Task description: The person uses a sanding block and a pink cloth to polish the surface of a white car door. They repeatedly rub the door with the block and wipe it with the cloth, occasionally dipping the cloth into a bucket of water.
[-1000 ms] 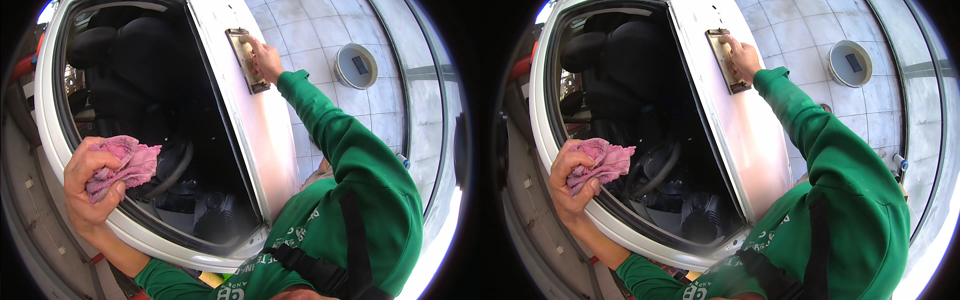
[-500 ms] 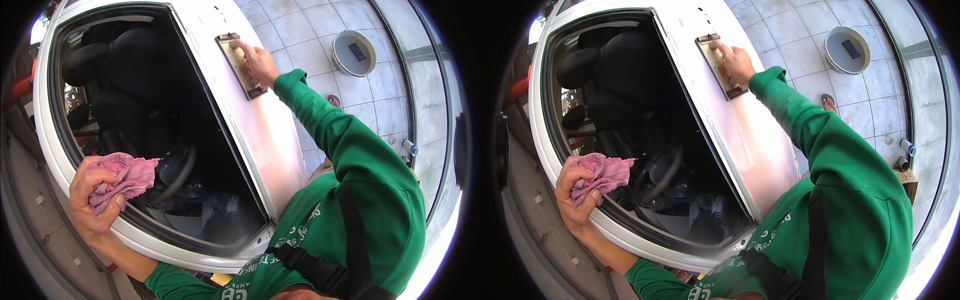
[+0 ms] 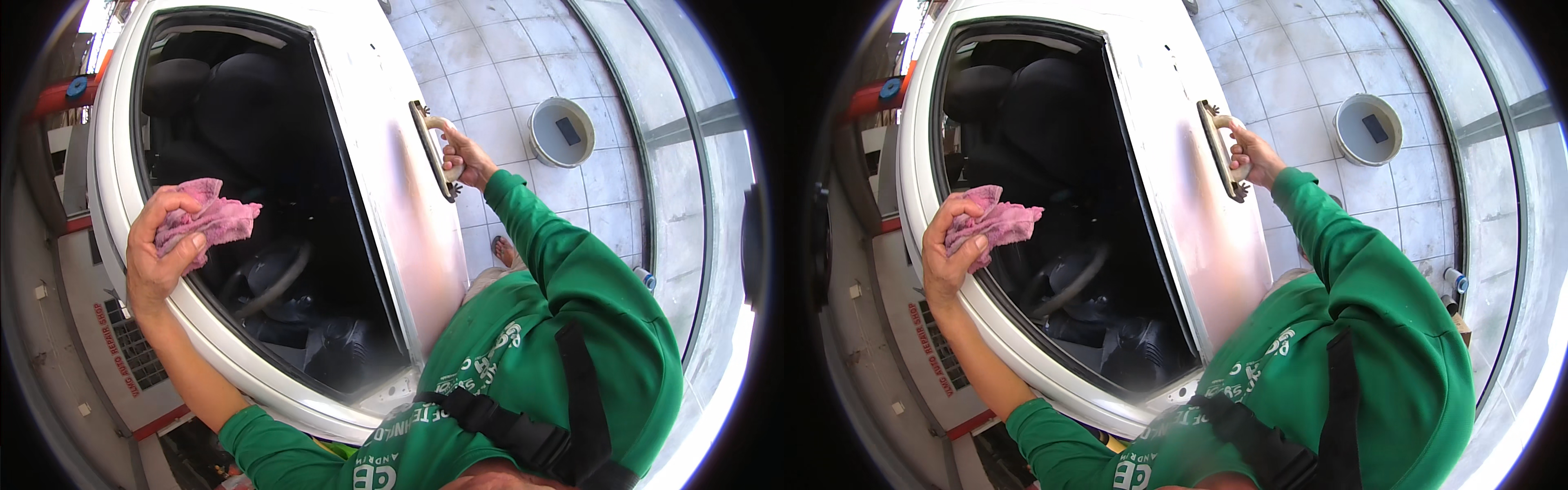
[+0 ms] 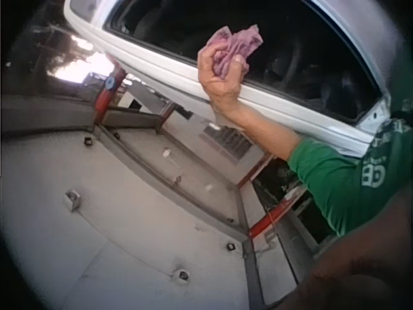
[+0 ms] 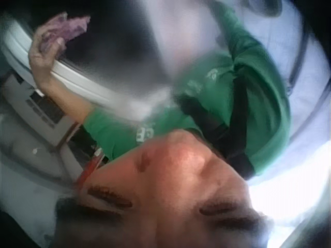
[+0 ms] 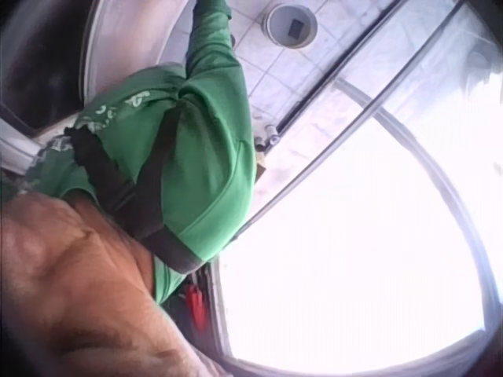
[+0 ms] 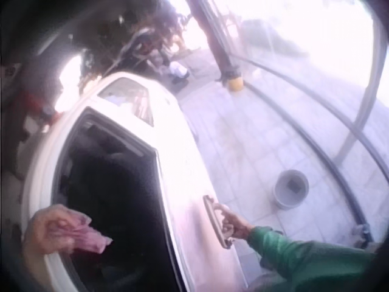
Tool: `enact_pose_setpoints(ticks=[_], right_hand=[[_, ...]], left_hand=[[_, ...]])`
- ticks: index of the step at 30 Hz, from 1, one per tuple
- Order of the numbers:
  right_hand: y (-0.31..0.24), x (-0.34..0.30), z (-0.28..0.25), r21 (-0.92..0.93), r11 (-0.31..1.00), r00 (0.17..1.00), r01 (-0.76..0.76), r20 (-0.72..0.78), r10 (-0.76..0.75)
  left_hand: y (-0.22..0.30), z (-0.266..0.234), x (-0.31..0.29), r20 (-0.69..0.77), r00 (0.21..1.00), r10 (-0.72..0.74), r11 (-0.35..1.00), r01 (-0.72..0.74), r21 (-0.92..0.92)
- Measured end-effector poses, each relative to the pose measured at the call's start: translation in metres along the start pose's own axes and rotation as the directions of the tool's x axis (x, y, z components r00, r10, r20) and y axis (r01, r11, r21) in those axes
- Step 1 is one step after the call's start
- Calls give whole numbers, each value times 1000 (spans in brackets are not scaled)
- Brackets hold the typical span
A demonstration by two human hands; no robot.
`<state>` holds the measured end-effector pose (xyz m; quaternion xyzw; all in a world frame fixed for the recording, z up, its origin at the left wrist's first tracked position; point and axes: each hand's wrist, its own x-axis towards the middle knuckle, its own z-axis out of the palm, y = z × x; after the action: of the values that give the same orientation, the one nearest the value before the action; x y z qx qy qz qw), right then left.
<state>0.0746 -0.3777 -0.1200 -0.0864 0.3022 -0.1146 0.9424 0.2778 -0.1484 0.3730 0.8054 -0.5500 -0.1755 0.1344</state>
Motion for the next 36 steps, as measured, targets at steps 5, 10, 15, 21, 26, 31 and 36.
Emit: enact_pose_setpoints(ticks=[5,10,15,21,26,31,36], right_hand=[[-27,-41,-29,116,993,966,14,254,-44],[-45,-44,10,101,994,889,45,450,-86],[-38,-57,63,-104,993,844,49,537,15],[-25,-59,109,-353,935,736,1,634,238],[-60,-46,119,-536,792,771,293,622,135],[-95,-11,118,-560,808,818,182,542,191],[-127,9,137,-686,712,835,148,472,282]], left_hand=[[-21,27,-5,6,1000,0,999,0,38],[-12,60,-18,52,998,-40,996,36,80],[-2,119,-11,8,1000,-18,998,18,-56],[-21,227,31,-213,975,63,836,-168,-522],[20,304,59,-428,889,-160,616,-249,-747],[42,302,85,-377,877,-299,630,-115,-768],[37,282,101,-561,764,-319,702,-208,-681]])
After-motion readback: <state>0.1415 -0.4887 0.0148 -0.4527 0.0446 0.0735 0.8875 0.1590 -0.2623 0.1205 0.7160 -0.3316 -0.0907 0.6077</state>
